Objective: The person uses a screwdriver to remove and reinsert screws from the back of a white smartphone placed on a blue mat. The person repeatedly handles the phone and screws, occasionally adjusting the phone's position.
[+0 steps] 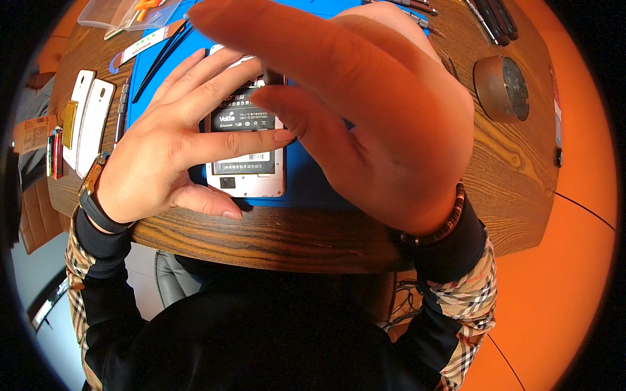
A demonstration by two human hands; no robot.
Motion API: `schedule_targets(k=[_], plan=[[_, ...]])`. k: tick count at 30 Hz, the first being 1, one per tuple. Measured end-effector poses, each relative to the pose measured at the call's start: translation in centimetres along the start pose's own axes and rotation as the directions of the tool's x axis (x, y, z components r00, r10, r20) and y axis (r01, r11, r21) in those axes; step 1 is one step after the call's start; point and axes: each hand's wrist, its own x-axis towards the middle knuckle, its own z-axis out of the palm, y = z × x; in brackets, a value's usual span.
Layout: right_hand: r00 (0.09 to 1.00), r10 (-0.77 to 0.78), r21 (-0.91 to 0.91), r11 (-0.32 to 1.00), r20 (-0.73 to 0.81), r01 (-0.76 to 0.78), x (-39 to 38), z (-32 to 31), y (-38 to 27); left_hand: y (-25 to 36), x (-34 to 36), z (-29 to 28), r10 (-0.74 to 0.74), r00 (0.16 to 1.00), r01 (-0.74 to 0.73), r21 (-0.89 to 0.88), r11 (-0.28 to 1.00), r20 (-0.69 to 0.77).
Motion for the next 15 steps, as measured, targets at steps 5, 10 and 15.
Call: schedule_targets(k=[5, 10, 15], plan=[[1.000, -0.004, 0.000, 1.000, -0.006, 0.004, -0.06, -0.05, 0.06, 0.03, -0.02, 0.03, -0.006, 1.000, 0.006, 0.014, 1.000, 0.017], [1.000, -0.006, -0.002, 1.000, 0.005, 0.006, -0.04, -0.17, 0.08, 0.00, 0.01, 0.11, -0.001, 1.000, 0.001, 0.017, 1.000, 0.013], [1.000, -0.008, -0.004, 1.000, 0.024, 0.008, 0.11, -0.43, -0.07, -0.01, 0.01, 0.02, 0.008, 1.000, -0.008, 0.036, 0.999, 0.019]])
